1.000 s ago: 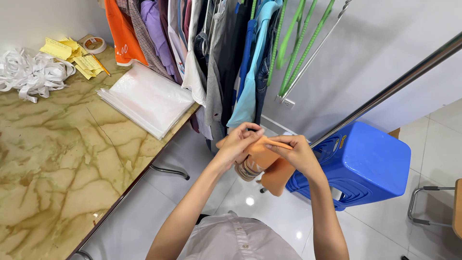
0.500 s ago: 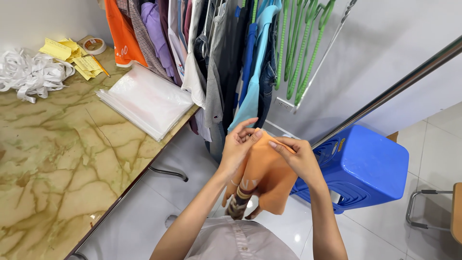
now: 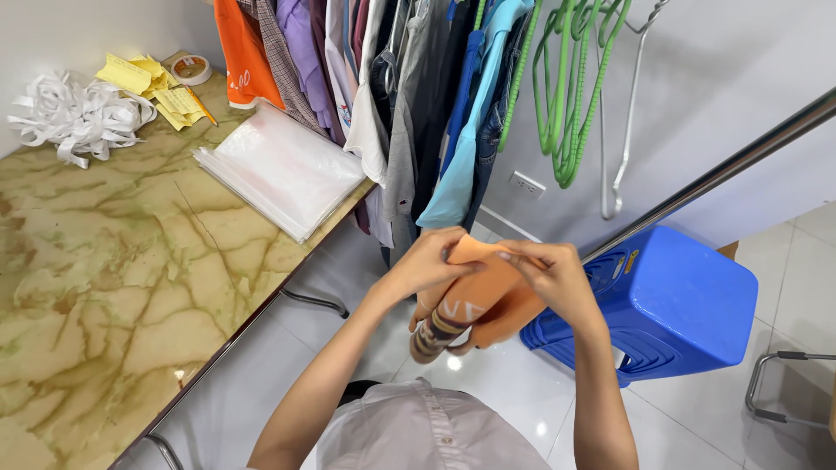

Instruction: The person folds a white patterned t-shirt, an orange t-shirt, a pair of blue jeans, and a light blue t-shirt on a marble-patterned table. They retrieve each item from a nearby clothing rack, fold it by hand, and place it on the table.

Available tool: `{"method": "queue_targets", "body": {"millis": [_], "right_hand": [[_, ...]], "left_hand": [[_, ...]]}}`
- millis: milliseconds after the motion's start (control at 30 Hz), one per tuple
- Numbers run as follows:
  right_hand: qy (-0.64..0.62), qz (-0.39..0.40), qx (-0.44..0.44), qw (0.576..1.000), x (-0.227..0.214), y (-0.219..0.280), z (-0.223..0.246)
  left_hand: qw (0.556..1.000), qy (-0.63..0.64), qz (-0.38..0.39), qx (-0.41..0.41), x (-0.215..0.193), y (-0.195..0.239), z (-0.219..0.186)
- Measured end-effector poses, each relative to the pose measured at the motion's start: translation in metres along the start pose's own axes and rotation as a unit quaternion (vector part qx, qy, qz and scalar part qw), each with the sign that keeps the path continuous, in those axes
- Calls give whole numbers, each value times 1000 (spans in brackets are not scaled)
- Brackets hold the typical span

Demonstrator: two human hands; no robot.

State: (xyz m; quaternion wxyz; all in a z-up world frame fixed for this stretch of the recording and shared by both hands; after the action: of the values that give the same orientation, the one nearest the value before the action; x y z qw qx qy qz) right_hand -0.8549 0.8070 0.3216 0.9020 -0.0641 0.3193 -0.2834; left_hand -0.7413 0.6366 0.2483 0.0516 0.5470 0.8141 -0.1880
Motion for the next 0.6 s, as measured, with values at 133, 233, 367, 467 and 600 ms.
{"method": "queue_targets", "body": {"millis": [133, 233, 367, 467, 600], "right_hand": [[43, -55, -6, 998, -8, 14, -62], [57, -107, 2, 993, -23, 19, -50], [68, -133, 8, 989, -21, 23, -39], [52, -118, -2, 992, -7, 20, -47], [64, -102, -21, 992, 12, 3, -29]], "left_hand": [[990, -140, 6, -28, -11, 19, 50], [971, -218, -12, -94, -30, 38, 78], [960, -233, -103, -119, -60, 70, 96], [964, -104, -176, -170, -74, 95, 131], [953, 78, -170, -240, -101, 138, 110]]}}
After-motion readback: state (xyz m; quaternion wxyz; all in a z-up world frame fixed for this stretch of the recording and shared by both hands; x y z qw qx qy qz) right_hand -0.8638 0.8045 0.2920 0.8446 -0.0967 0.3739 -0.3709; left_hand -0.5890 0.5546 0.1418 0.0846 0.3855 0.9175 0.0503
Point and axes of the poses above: each hand's wrist, its own y-axis away from the middle knuckle, its own x-axis out of the palm, z = x × y, the point moved 2 cm from there along -y, towards the middle knuckle, and after that the axes turned 4 degrees about y, right-handed, at the moved point
